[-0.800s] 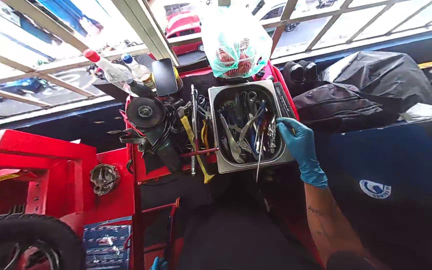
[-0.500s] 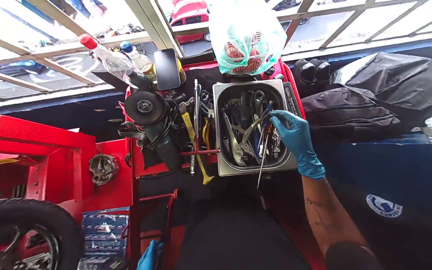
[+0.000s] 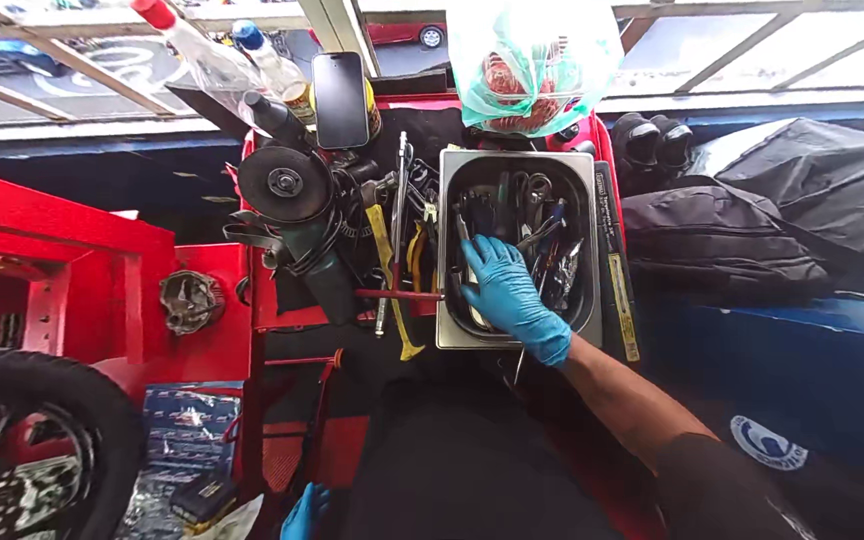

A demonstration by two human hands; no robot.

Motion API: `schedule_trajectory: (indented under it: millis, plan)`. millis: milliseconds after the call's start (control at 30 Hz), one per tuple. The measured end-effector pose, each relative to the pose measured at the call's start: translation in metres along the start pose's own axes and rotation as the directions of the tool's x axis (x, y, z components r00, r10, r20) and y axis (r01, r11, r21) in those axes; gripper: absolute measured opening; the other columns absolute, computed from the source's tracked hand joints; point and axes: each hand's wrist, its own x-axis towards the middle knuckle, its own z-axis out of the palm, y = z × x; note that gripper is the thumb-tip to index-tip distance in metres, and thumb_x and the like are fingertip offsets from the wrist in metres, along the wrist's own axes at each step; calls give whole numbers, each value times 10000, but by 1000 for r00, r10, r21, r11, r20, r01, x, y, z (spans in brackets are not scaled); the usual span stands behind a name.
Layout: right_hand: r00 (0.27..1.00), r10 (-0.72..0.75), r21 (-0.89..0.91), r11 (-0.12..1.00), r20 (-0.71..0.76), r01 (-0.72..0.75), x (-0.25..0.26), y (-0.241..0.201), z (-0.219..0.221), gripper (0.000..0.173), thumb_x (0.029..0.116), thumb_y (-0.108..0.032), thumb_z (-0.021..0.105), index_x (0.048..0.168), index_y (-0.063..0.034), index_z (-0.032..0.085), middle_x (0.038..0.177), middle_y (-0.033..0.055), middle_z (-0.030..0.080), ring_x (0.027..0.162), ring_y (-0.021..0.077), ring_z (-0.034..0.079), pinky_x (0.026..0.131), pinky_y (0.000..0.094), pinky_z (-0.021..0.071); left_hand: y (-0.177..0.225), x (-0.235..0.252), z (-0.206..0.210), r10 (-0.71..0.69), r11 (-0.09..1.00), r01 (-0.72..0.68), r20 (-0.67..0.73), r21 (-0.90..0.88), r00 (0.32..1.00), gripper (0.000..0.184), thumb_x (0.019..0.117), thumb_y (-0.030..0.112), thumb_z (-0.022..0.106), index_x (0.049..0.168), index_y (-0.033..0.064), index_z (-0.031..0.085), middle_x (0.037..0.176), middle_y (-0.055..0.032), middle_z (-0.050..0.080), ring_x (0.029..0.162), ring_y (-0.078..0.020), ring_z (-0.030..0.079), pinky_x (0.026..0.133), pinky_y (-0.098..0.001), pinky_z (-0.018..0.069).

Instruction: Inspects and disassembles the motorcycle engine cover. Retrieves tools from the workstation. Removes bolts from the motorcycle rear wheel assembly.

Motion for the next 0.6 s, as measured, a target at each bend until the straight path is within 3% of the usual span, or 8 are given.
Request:
schedule_trajectory:
  millis: [133,267,367,433,500,600]
  plan:
    - [986,142,-71,986,-91,-148,-1,-9,8,880,859,-459,705,1558,-22,395,1457,204,556,1332,378,533,1149,559,344,-2,7,5,26,1000,-25,23,-15,999,568,1137,345,264,1372,-106,516,1275,-264,629,1085,-249,648,979,-408,499]
    - [957,267,-32,964,116,-265,24,-21,-15,936,824,-420,735,1577,-27,343,1409,237,554,1323,417,502,1094,590,369,0,16,12,76,997,-76,21,-14,997,548,1136,342,288,1328,-96,557,1219,-238,657,1013,-218,659,929,-386,515]
    - [930,322,81,937,179,-340,37,-9,-34,683,884,-461,694,1408,-48,550,1327,197,612,1291,379,534,1074,587,388,24,16,14,218,976,-218,31,3,976,516,1128,315,337,1307,-105,578,1195,-243,676,1041,-231,672,962,-389,519]
    - [942,296,174,931,160,-322,32,2,-42,538,944,-524,608,1202,-58,678,1167,161,684,1169,334,616,1012,550,439,49,9,12,355,934,-356,41,8,934,484,1114,293,379,1294,-100,598,1170,-228,692,1046,-219,679,971,-380,524]
    - [956,275,258,921,102,-292,18,12,-51,525,1000,-559,524,1056,-73,716,996,133,707,1004,295,672,897,531,496,86,-5,8,503,862,-506,88,26,860,477,1098,284,373,1295,-83,608,1155,-188,711,1044,-179,695,976,-358,541]
    - [959,282,420,875,-35,-242,-7,26,-66,465,1017,-513,540,1018,-87,725,882,69,700,839,195,674,797,463,531,146,-26,3,649,746,-665,201,20,734,465,1087,296,388,1318,-35,619,1199,-136,718,1105,-153,689,1018,-351,534]
